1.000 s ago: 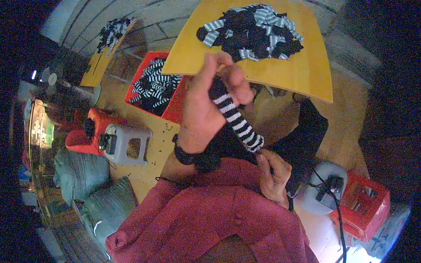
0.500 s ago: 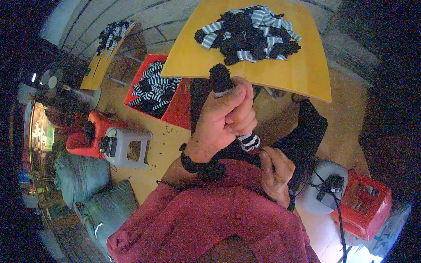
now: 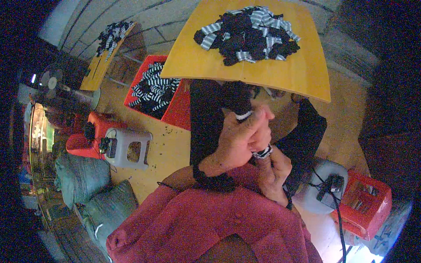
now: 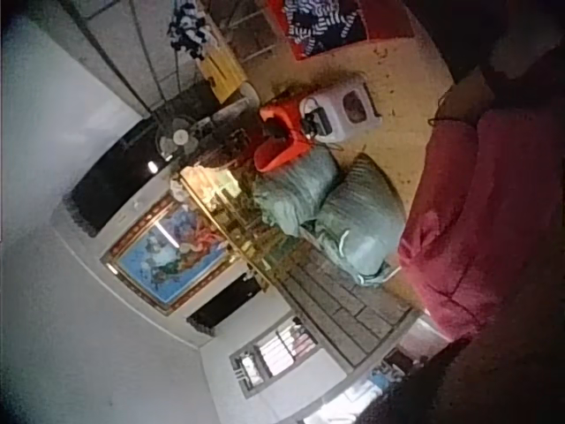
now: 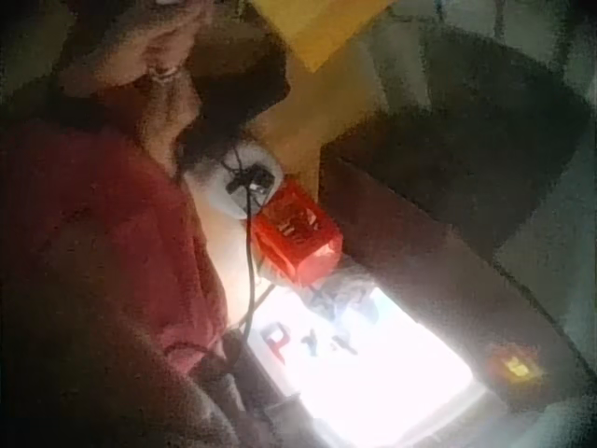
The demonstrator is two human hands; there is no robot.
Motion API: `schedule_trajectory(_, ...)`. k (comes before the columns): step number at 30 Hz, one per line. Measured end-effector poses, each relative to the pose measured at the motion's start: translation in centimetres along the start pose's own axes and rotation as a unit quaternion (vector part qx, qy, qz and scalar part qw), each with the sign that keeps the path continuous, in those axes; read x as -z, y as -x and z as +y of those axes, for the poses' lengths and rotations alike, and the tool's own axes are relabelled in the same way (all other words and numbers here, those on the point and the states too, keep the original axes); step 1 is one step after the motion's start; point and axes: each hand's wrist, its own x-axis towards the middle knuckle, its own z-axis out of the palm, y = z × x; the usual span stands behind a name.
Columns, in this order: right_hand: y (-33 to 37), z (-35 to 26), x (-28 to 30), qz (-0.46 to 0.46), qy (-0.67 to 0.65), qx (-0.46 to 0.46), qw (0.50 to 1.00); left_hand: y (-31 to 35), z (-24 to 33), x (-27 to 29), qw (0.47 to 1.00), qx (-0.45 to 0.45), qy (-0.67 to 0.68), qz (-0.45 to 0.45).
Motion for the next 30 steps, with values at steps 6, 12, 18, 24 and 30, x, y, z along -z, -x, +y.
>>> schedule_trajectory(6, -1.4, -2.2, 0.1, -0.044, -0.024, -0.032, 0.998, 0.0, 1.7, 0.3, 1.000, 0.012, -0.008, 0.024)
schedule_trajectory(12, -0.5, -1.6, 0.6, -0.044, 0.036, -0.028, 0.998, -1.1, 3.9, 0.6, 0.997, -0.066, -0.017, 0.031)
schedule_trajectory(18, 0.2, -1.2, 0.6, -0.017, 0.044, 0.003, 0.999, -1.3, 5.2, 0.4, 0.997, -0.059, -0.002, 0.043)
schedule_trajectory(24, 0.2, -1.1, -0.4, 0.036, -0.011, -0.046, 0.998, -0.7, 2.9, 0.4, 0.998, -0.006, 0.053, 0.035)
schedule_trajectory(30, -0.4, -0.5, -0.8, 0.037, -0.042, 0.004, 0.998, 0.0, 0.7, 0.3, 0.999, 0.007, 0.028, 0.041)
